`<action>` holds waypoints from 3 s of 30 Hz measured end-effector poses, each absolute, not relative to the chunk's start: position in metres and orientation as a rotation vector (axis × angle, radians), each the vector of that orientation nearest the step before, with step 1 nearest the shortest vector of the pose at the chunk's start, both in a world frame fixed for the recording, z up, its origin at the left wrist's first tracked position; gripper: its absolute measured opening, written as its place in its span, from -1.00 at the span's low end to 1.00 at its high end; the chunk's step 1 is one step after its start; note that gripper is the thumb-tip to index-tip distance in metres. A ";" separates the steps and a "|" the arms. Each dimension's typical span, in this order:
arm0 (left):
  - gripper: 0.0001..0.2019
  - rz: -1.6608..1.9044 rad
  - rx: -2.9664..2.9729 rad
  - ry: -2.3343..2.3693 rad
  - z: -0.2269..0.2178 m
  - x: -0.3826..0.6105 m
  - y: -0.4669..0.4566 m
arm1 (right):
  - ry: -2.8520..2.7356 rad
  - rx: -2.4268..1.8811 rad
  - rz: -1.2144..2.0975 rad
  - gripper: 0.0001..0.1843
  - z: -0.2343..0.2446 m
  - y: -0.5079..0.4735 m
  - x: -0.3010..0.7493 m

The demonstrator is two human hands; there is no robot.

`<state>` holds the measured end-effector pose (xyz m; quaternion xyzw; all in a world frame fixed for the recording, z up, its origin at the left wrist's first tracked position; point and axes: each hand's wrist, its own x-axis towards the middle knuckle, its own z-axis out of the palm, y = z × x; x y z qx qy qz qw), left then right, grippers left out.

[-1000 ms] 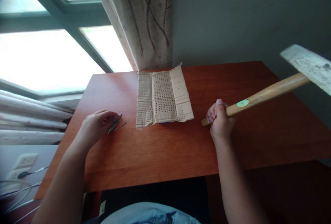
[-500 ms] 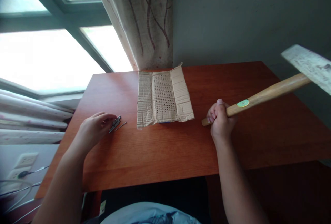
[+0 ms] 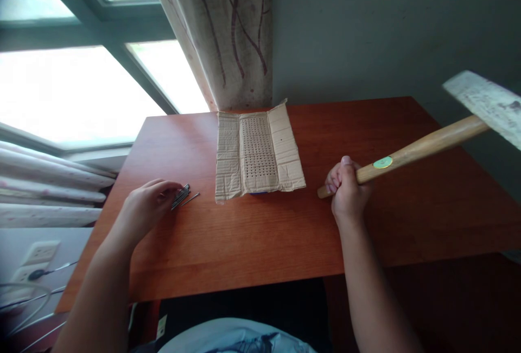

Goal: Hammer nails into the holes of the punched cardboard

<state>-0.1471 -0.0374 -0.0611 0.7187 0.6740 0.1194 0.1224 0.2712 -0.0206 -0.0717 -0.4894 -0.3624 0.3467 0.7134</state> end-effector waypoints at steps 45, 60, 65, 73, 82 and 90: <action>-0.69 0.519 2.336 2.182 -0.073 -0.121 -0.076 | -0.784 -1.067 0.777 -0.40 -0.072 -0.020 0.271; -0.83 0.523 2.220 2.112 -0.071 -0.122 -0.070 | -0.740 -1.053 0.783 -0.48 -0.069 -0.021 0.269; -0.83 0.554 2.211 2.090 -0.072 -0.122 -0.068 | -0.747 -1.053 0.779 -0.47 -0.069 -0.021 0.268; -0.84 0.565 2.174 2.127 -0.072 -0.116 -0.059 | -0.763 -1.043 0.775 -0.47 -0.069 -0.020 0.268; -0.81 0.545 2.097 2.228 -0.072 -0.102 -0.044 | -0.779 -1.052 0.774 -0.46 -0.069 -0.021 0.267; -0.78 0.520 2.018 2.356 -0.070 -0.090 -0.031 | -0.816 -1.073 0.782 -0.42 -0.072 -0.022 0.269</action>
